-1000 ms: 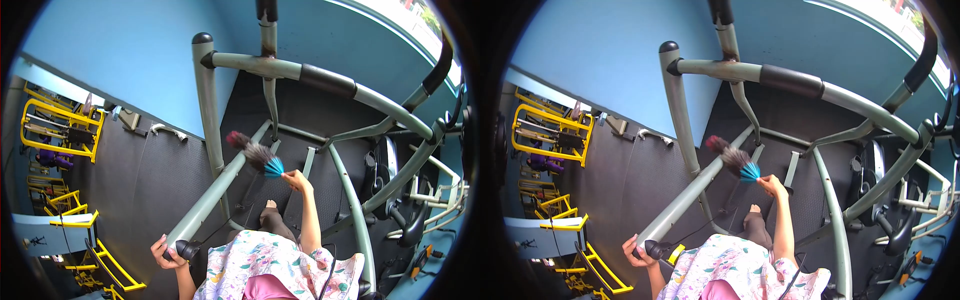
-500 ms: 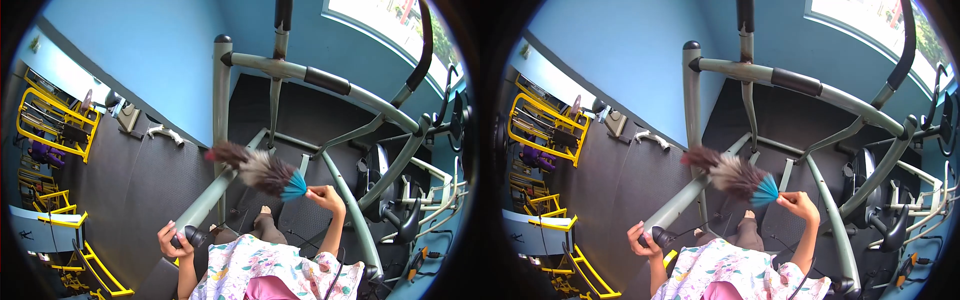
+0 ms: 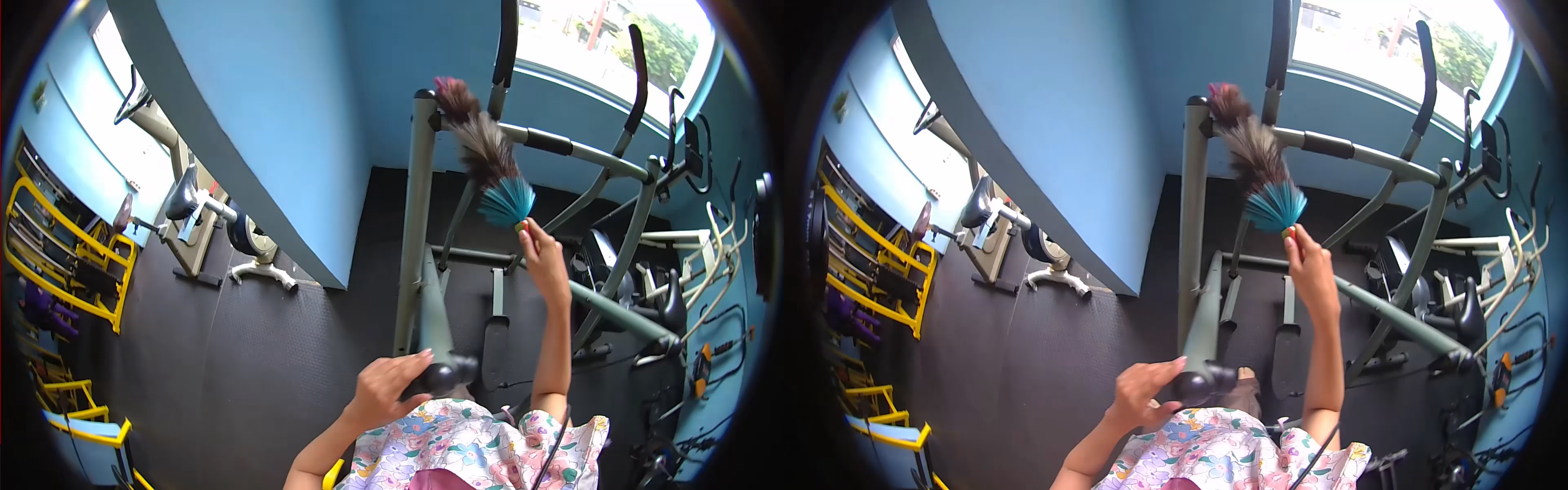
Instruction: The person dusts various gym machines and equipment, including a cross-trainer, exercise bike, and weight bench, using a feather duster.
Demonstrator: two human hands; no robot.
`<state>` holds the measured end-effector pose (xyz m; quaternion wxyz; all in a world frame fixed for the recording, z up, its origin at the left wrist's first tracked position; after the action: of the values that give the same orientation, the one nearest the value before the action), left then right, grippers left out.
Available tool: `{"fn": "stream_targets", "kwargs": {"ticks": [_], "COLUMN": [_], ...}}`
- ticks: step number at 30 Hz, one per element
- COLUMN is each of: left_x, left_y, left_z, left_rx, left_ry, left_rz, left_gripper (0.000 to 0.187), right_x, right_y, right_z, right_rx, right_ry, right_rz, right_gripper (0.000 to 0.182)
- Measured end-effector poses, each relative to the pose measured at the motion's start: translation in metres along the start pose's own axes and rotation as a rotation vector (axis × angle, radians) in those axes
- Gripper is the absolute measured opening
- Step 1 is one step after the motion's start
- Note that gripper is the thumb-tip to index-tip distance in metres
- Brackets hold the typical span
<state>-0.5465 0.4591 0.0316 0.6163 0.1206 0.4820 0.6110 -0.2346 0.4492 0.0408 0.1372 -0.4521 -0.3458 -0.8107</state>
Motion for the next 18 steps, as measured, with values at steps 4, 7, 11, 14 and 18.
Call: {"fn": "stream_targets", "kwargs": {"ticks": [4, 7, 11, 14, 18], "left_x": [0.045, 0.092, 0.149, 0.191, 0.222], "left_y": [0.057, 0.101, 0.152, 0.171, 0.148], "left_z": [-0.054, -0.129, -0.243, -0.282, -0.259], "left_rx": [0.040, 0.116, 0.210, 0.294, 0.364], "left_ry": [0.074, 0.346, 0.797, 0.927, 0.881], "left_rz": [-0.028, 0.093, 0.137, 0.167, 0.175], "left_gripper": [0.052, 0.050, 0.050, 0.054, 0.059], "right_x": [0.045, 0.076, 0.081, 0.130, 0.169], "right_y": [-0.005, -0.014, -0.020, -0.020, -0.009], "right_z": [-0.010, -0.011, 0.001, 0.013, 0.051], "right_rx": [-0.079, -0.037, -0.057, -0.168, -0.227], "right_ry": [-0.101, -0.183, -0.088, -0.115, 0.004], "right_rz": [-0.192, -0.238, -0.440, -0.703, -0.759], "right_gripper": [0.023, 0.025, 0.029, 0.026, 0.026]}}
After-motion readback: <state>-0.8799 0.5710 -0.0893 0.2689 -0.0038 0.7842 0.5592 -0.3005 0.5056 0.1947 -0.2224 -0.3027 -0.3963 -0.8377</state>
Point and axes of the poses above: each hand's wrist, its own z-axis towards the middle knuckle, its own y-axis out of the back of the hand, x = y × z, the point moved 2 cm from there along z, towards the middle knuckle, and after that the axes turned 12 degrees about z, right-handed, at the moved point
